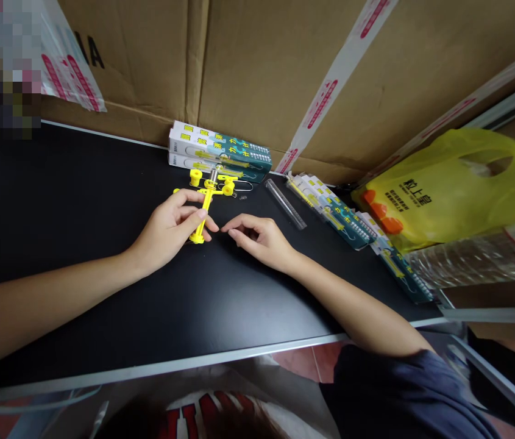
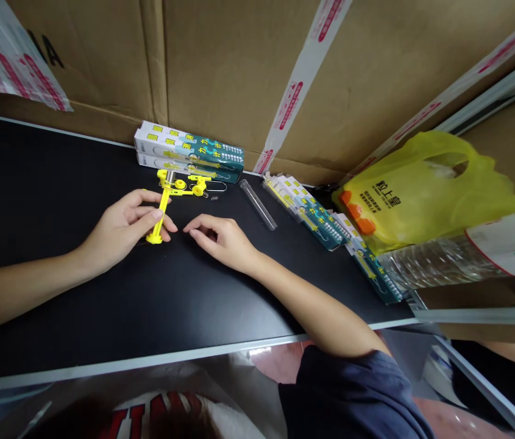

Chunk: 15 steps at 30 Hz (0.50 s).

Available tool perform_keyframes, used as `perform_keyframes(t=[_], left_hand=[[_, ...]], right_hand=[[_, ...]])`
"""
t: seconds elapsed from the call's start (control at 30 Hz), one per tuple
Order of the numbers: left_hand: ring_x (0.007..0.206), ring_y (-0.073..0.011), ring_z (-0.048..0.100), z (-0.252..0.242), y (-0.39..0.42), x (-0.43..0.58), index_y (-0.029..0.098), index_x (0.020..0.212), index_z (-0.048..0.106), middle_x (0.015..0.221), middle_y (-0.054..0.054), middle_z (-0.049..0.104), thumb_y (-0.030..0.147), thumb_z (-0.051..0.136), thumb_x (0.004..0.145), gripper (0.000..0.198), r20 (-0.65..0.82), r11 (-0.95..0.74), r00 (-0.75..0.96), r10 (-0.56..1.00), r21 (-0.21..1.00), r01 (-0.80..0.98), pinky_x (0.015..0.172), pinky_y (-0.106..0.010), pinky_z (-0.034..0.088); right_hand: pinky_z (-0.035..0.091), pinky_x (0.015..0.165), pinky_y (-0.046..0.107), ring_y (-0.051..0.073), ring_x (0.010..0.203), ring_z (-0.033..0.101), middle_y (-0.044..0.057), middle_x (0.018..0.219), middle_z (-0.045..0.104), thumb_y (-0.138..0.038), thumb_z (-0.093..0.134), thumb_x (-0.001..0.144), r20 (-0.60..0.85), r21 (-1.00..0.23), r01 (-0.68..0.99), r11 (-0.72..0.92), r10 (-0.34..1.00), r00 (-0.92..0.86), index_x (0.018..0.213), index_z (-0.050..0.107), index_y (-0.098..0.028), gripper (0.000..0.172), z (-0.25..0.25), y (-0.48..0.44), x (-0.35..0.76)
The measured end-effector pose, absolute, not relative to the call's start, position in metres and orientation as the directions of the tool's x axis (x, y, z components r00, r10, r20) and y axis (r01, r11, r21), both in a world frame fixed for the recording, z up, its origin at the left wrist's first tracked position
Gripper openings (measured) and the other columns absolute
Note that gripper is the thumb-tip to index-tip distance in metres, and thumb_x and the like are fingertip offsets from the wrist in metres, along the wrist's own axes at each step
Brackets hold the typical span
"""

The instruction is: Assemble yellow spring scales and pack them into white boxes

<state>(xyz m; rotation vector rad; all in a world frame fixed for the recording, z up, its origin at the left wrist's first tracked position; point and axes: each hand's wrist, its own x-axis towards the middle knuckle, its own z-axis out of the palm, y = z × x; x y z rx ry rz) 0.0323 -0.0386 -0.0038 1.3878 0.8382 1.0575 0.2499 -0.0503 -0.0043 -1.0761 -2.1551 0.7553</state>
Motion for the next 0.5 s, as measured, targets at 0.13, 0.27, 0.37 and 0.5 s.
perform_keyframes(t=[0.13,0.27,0.37,0.5], left_hand=[[0.057,-0.0141,0.069,-0.002,-0.039,0.032,0.015,0.104,0.056,0.077,-0.001,0.072,0.030,0.067,0.086,0.026,0.128,-0.111,0.344,0.930,0.992,-0.067,0.063,-0.028,0.053],[0.052,-0.0133,0.066,0.000,-0.042,0.033,0.014,0.107,0.058,0.068,0.003,0.067,0.027,0.065,0.085,0.027,0.096,-0.084,0.341,0.935,0.995,-0.050,0.058,-0.026,0.054],[0.046,-0.0113,0.061,0.002,-0.043,0.033,0.015,0.102,0.057,0.061,0.006,0.062,0.024,0.063,0.083,0.022,0.058,-0.048,0.321,0.945,0.998,-0.039,0.049,-0.023,0.051],[0.041,-0.0102,0.056,0.003,-0.043,0.034,0.017,0.094,0.053,0.054,0.008,0.056,0.017,0.059,0.080,0.016,0.037,-0.031,0.314,0.949,0.999,-0.025,0.044,-0.021,0.048]], right_hand=[[0.042,0.061,0.022,0.009,0.061,0.055,0.002,0.080,0.070,-0.028,0.056,0.096,0.264,-0.706,0.502,0.500,0.843,-0.469,0.099,0.071,-0.013,0.022,-0.005,-0.047,0.253],[0.042,0.060,0.022,0.009,0.060,0.055,0.002,0.080,0.071,-0.028,0.055,0.095,0.260,-0.693,0.516,0.503,0.842,-0.472,0.099,0.071,-0.014,0.021,-0.005,-0.047,0.253],[0.041,0.058,0.023,0.010,0.058,0.052,0.001,0.077,0.069,-0.028,0.055,0.095,0.277,-0.665,0.550,0.505,0.851,-0.446,0.099,0.071,-0.015,0.021,-0.006,-0.045,0.254],[0.041,0.059,0.024,0.011,0.058,0.051,0.001,0.074,0.067,-0.025,0.055,0.094,0.365,-0.546,0.644,0.536,0.844,-0.393,0.099,0.071,-0.016,0.019,-0.007,-0.037,0.261]])
